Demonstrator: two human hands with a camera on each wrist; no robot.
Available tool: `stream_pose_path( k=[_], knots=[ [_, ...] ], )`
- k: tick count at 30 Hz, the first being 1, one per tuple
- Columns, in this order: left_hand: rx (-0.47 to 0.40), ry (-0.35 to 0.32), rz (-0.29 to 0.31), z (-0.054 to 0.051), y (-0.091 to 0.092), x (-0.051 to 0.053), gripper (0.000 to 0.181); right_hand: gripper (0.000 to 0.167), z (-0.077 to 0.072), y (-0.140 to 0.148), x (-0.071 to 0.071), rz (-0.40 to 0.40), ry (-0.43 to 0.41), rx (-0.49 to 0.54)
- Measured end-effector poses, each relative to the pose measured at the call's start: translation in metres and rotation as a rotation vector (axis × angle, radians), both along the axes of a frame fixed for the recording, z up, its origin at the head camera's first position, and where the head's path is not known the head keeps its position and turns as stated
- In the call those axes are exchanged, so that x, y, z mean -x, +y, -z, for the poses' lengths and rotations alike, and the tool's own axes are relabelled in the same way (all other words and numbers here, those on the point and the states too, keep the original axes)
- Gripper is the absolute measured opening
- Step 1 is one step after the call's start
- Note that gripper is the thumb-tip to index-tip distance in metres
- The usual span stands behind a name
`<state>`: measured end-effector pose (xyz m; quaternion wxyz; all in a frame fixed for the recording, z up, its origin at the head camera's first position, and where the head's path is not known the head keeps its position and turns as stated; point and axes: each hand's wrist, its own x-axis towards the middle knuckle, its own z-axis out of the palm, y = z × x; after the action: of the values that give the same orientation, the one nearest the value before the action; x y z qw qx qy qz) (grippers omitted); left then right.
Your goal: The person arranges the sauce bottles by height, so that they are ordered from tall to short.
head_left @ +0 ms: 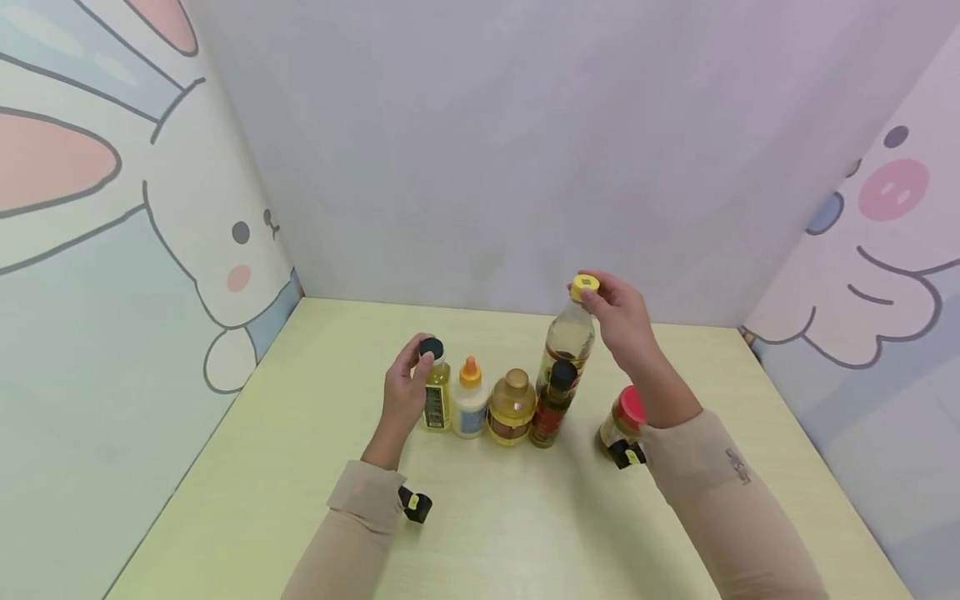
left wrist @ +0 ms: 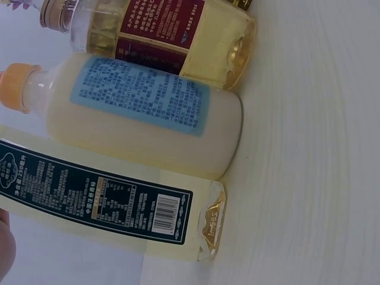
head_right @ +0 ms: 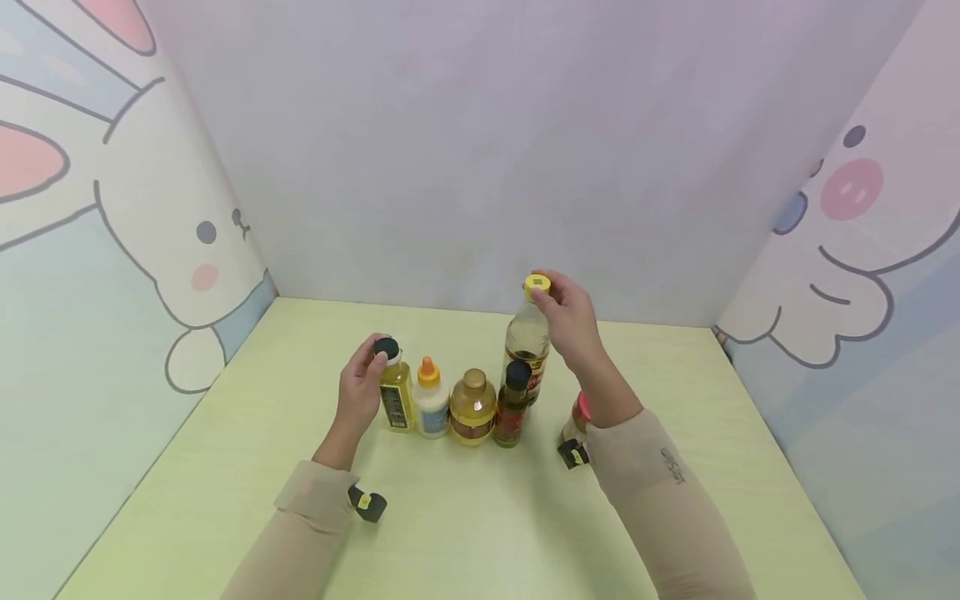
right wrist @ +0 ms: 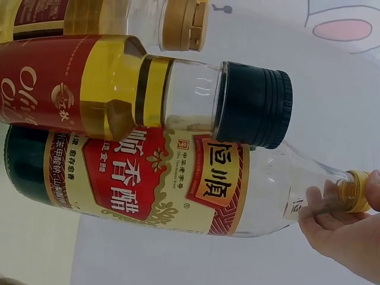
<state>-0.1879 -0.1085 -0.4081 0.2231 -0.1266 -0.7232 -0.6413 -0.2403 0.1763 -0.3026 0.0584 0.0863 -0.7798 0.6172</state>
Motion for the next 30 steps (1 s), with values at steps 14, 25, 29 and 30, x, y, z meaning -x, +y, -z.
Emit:
stream_pose_path(
  k=[14,25,29,30],
  knots=[
    [0.029,0.005,-0.004,0.0,0.0,0.001,0.03,0.037,-0.005,-0.016,0.014,0.006,-0.026,0.04],
    [0.021,0.001,0.0,0.0,0.0,0.002,0.03,0.037,-0.009,-0.032,0.024,0.006,-0.042,0.041],
    [0.022,0.002,-0.005,0.001,0.0,0.001,0.03,0.037,-0.01,-0.038,0.027,0.003,-0.045,0.05],
    [0.022,0.002,-0.006,0.001,0.0,0.001,0.03,0.037,-0.01,-0.04,0.028,0.0,-0.044,0.051]
  ],
)
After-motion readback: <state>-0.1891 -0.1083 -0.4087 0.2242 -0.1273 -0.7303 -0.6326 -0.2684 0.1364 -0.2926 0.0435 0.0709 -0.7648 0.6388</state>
